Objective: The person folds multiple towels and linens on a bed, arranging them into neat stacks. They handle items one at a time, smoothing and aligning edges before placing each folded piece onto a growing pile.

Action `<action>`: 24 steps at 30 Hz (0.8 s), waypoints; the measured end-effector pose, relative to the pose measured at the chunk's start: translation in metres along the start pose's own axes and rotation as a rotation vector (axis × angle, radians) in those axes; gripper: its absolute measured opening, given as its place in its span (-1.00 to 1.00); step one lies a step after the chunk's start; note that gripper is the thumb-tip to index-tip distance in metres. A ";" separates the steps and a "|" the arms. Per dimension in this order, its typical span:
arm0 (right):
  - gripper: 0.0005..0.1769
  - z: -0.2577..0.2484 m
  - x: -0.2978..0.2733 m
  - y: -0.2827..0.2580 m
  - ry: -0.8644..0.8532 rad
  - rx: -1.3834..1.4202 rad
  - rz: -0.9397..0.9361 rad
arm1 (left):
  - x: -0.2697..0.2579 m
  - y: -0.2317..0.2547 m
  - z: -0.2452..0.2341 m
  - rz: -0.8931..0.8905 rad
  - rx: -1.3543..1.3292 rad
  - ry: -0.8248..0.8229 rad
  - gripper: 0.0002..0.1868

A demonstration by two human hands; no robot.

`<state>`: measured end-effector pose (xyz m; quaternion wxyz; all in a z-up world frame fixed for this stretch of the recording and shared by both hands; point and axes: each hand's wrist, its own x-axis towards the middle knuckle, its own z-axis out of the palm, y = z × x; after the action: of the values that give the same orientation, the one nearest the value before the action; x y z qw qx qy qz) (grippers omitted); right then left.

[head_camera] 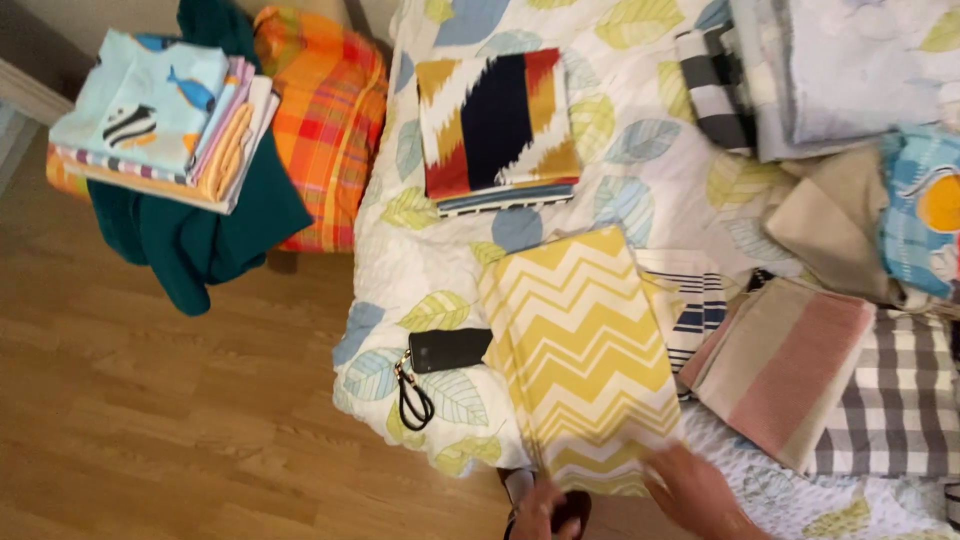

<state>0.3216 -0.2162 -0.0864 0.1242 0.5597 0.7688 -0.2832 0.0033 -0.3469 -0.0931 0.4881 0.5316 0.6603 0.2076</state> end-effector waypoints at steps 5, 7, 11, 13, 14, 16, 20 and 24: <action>-0.68 -0.125 0.124 -0.166 0.640 0.044 -0.156 | 0.073 0.058 0.010 0.171 -0.138 0.479 -0.27; -0.24 -0.143 0.174 -0.210 0.440 -0.133 0.020 | 0.086 0.064 0.017 -0.174 -0.478 0.426 -0.28; -0.20 -0.153 0.211 -0.232 0.216 -0.235 0.236 | 0.101 0.071 -0.002 -0.181 -0.269 0.491 -0.56; -0.15 -0.162 0.208 -0.229 0.211 -0.135 0.252 | 0.102 0.078 -0.010 -0.029 -0.048 0.418 -0.51; -0.15 -0.154 0.205 -0.221 0.206 -0.142 0.248 | 0.102 0.075 -0.004 -0.035 -0.055 0.420 -0.51; -0.33 -0.139 0.202 -0.209 0.433 -0.129 0.157 | 0.103 0.066 0.004 -0.076 -0.070 0.353 -0.55; -0.66 -0.119 0.198 -0.215 0.882 -0.308 -0.024 | 0.092 0.070 -0.004 -0.248 -0.200 0.257 -0.65; -0.67 -0.111 0.203 -0.226 0.825 -0.224 -0.141 | 0.090 0.046 0.017 -0.218 -0.205 0.345 -0.66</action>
<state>0.0559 -0.0399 -0.0329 -0.1534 0.5552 0.8164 0.0416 0.0450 -0.2534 -0.1020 0.4389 0.3614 0.7630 0.3075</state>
